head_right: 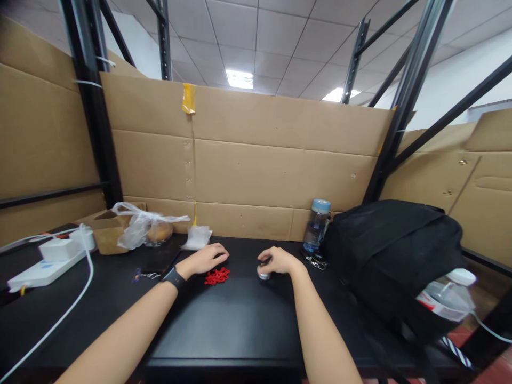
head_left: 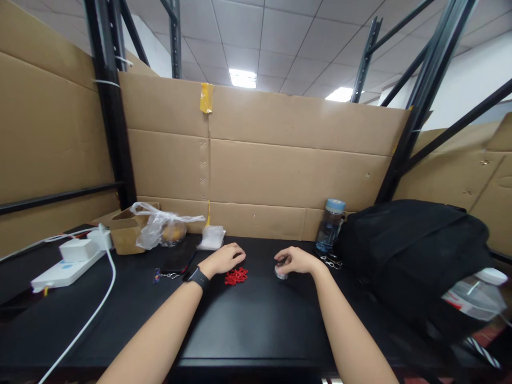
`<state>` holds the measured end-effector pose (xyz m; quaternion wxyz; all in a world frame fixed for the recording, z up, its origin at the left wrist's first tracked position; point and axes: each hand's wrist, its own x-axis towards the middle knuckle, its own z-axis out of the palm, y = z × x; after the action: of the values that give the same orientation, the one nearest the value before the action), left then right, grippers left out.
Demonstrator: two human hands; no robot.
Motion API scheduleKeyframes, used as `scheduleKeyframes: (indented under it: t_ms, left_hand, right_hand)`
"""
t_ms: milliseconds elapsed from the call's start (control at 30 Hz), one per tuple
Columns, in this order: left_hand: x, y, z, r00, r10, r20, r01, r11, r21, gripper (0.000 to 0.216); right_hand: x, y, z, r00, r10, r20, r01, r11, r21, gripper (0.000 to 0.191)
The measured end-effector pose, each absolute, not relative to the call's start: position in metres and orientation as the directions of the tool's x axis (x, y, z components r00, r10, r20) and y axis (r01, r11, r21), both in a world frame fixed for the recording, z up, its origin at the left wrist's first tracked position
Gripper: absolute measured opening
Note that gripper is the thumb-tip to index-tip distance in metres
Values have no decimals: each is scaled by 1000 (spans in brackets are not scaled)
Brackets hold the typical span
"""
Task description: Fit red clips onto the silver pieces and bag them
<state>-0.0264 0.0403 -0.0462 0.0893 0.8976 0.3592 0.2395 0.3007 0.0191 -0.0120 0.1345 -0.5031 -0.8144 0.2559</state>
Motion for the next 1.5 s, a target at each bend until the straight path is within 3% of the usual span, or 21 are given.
scheduleKeyframes:
  t_ms: [100, 167, 400, 600, 933, 1300, 1433, 1500]
  left_hand:
    - [-20, 42, -56, 660, 669, 341, 588, -743, 319, 47]
    - [-19, 42, -58, 683, 657, 318, 581, -753, 308, 46]
    - [-17, 34, -52, 669, 713, 212, 640, -697, 324, 57]
    - [-13, 33, -56, 671, 704, 230, 639, -708, 302, 48]
    - [-11, 27, -49, 676, 707, 206, 655, -705, 272, 43]
    - [-11, 31, -55, 670, 703, 239, 630, -708, 318, 40]
    - [-14, 32, -46, 671, 679, 299, 594, -733, 332, 34]
    - [-19, 31, -36, 660, 678, 322, 587, -734, 342, 28]
  right_hand:
    - [305, 25, -18, -382, 919, 98, 802, 382, -460, 38]
    - [307, 29, -24, -317, 937, 144, 851, 348, -393, 36]
    - [306, 35, -34, -266, 960, 84, 890, 278, -362, 34]
    - [305, 38, -37, -268, 962, 58, 900, 271, -341, 34]
    - [305, 37, -35, -272, 961, 44, 895, 270, -354, 34]
    - [304, 35, -32, -292, 954, 66, 884, 295, -363, 31]
    - [308, 29, -23, -375, 925, 56, 804, 355, -477, 37]
    - [311, 26, -18, -429, 903, -13, 753, 350, -558, 55]
